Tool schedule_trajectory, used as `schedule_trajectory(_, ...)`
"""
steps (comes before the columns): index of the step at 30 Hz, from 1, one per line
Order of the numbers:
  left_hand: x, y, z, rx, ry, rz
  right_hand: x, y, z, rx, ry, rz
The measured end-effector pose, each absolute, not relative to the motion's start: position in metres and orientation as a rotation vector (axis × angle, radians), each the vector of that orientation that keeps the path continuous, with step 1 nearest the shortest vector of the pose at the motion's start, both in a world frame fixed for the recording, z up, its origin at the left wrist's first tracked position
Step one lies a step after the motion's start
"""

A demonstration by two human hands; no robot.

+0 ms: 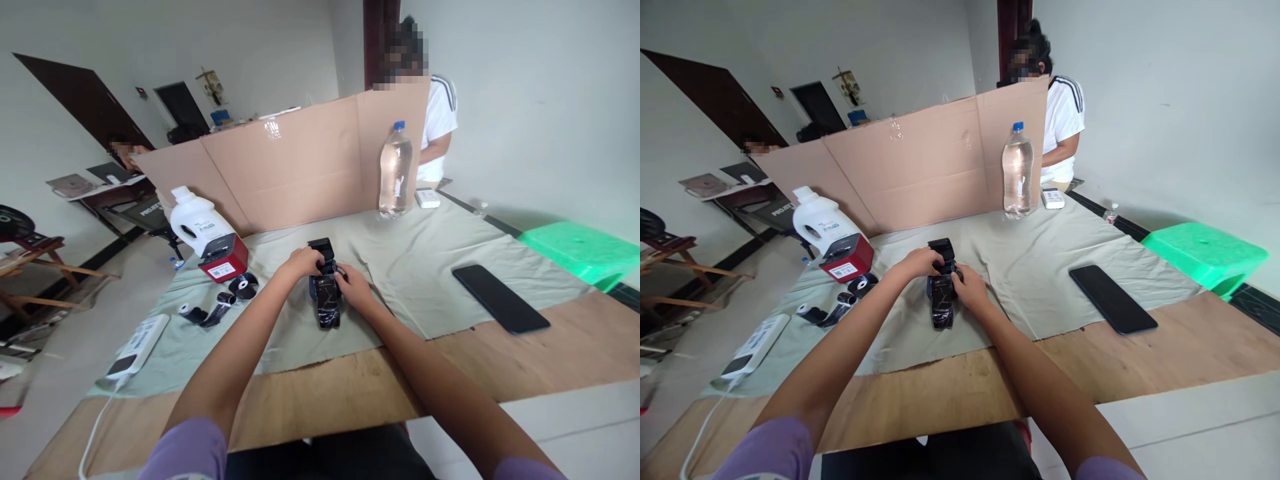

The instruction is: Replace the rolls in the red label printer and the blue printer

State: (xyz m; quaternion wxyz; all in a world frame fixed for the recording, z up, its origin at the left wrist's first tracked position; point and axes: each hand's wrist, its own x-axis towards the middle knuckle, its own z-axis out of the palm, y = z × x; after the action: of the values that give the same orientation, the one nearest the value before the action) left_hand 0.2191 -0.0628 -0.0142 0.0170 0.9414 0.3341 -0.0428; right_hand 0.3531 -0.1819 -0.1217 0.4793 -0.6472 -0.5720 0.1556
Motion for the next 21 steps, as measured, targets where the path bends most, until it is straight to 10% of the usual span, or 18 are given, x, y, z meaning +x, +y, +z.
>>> schedule_trajectory(21,0.203,-0.071,0.014,2.790,1.173,0.230,0.352,-0.184,-0.117,-1.604,-1.355,0.422)
